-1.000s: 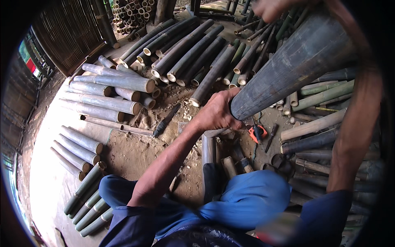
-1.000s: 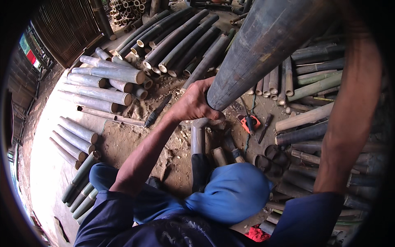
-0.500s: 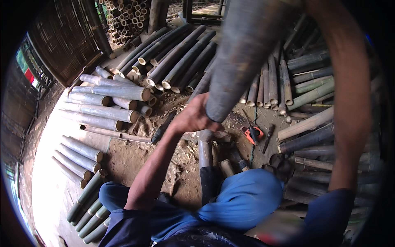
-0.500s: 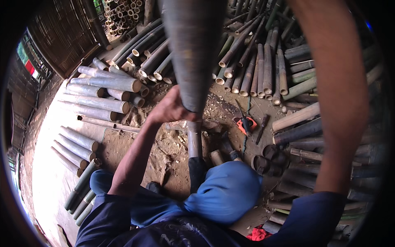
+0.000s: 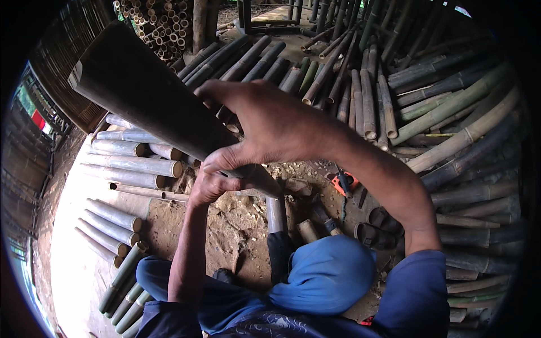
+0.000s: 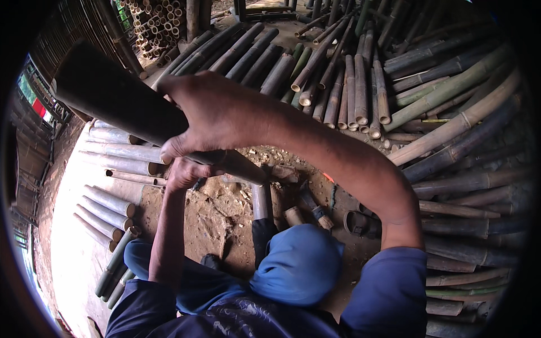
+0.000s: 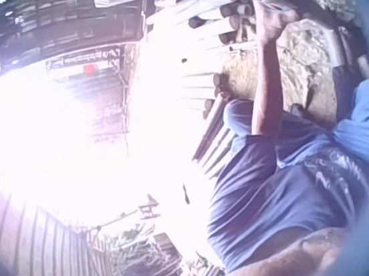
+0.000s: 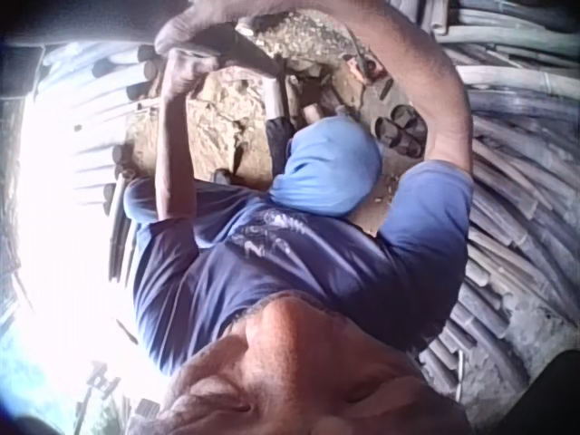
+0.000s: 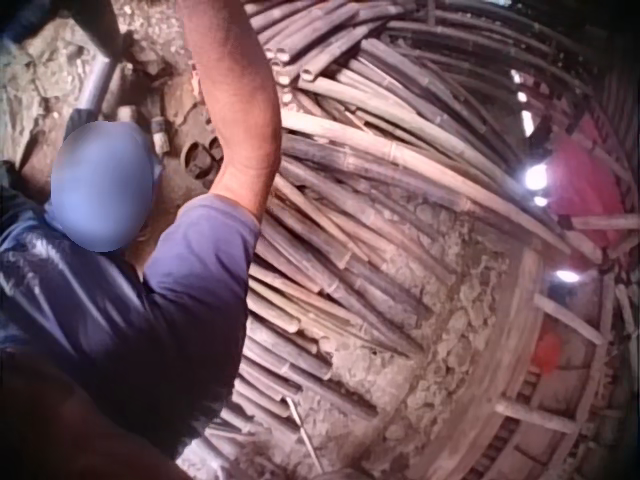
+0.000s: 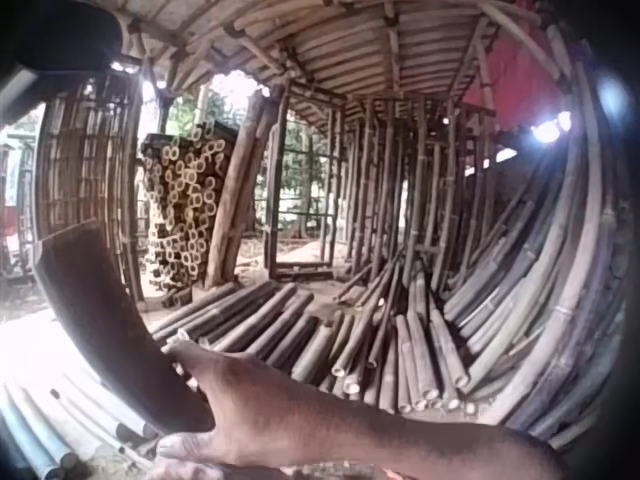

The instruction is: The person processes bamboo stalks by hand and with a knife, scraping the outer layer and moving the stalks to different stacks on the ground.

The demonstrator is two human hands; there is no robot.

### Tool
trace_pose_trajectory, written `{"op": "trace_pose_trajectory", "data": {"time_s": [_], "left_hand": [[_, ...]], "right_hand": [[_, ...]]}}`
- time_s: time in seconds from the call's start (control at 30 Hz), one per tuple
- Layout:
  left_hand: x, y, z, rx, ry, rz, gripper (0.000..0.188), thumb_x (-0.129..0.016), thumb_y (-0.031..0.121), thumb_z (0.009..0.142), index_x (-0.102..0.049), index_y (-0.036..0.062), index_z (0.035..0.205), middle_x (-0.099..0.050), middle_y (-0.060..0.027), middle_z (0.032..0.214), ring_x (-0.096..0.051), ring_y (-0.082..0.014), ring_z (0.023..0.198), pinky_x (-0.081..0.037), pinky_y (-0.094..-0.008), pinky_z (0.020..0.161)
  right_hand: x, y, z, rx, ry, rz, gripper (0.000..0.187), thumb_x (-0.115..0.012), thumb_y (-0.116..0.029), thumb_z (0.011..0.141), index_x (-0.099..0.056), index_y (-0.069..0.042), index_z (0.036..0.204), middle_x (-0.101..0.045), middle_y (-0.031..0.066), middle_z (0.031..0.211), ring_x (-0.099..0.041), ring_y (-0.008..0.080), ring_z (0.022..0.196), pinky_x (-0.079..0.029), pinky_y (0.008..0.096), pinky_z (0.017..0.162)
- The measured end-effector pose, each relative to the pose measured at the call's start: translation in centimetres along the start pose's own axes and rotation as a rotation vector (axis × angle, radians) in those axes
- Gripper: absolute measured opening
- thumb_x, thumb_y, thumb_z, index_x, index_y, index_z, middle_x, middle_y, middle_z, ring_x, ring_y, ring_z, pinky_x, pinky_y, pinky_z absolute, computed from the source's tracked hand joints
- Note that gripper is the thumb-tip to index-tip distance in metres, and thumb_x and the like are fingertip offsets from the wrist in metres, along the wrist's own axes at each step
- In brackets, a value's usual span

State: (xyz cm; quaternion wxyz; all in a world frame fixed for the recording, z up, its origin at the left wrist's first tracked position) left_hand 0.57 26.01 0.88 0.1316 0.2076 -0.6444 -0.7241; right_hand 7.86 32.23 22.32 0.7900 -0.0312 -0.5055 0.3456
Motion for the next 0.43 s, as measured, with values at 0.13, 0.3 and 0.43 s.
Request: {"op": "trace_pose_trajectory", "data": {"time_s": [0.13, 0.3, 0.43], "left_hand": [[-0.9, 0.9, 0.1, -0.044, 0.035, 0.116, 0.052, -0.090, 0.011, 0.063, -0.075, -0.0044, 0.110, -0.075, -0.0106, 0.110, -0.070, -0.0195, 0.098, -0.055, -0.0331, 0.091], [-1.5, -0.7, 0.3, 0.025, 0.035, -0.258, 0.065, -0.085, 0.000, 0.071, -0.057, -0.0060, 0.129, -0.071, -0.0160, 0.111, -0.070, -0.0241, 0.101, -0.059, -0.0364, 0.090], [-6.4, 2.8, 1.7, -0.138, 0.015, 0.136, 0.077, -0.088, 0.001, 0.072, -0.052, 0.0015, 0.140, -0.065, -0.0101, 0.127, -0.064, -0.0256, 0.115, -0.052, -0.0386, 0.102]], "right_hand": [[-1.6, 1.2, -1.3, -0.157, 0.014, 0.072, 0.074, -0.090, -0.034, 0.077, -0.054, -0.001, 0.133, -0.070, 0.0200, 0.115, -0.071, 0.0330, 0.107, -0.056, 0.0426, 0.093], [-0.8, 1.6, -3.6, -0.199, 0.214, 0.135, 0.062, -0.087, -0.025, 0.079, -0.055, -0.002, 0.128, -0.070, 0.0117, 0.101, -0.073, 0.0258, 0.092, -0.059, 0.0405, 0.084], [-0.6, 3.1, -5.6, -0.131, 0.080, 0.297, 0.064, -0.083, -0.023, 0.081, -0.056, -0.003, 0.135, -0.071, 0.0132, 0.117, -0.073, 0.0233, 0.099, -0.058, 0.0396, 0.090]]}}
Point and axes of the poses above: each hand's wrist, its own z-axis towards the middle knuckle, its own x-axis out of the back of the hand, y = z × x, the point moved 9 cm from there along z, towards the middle knuckle
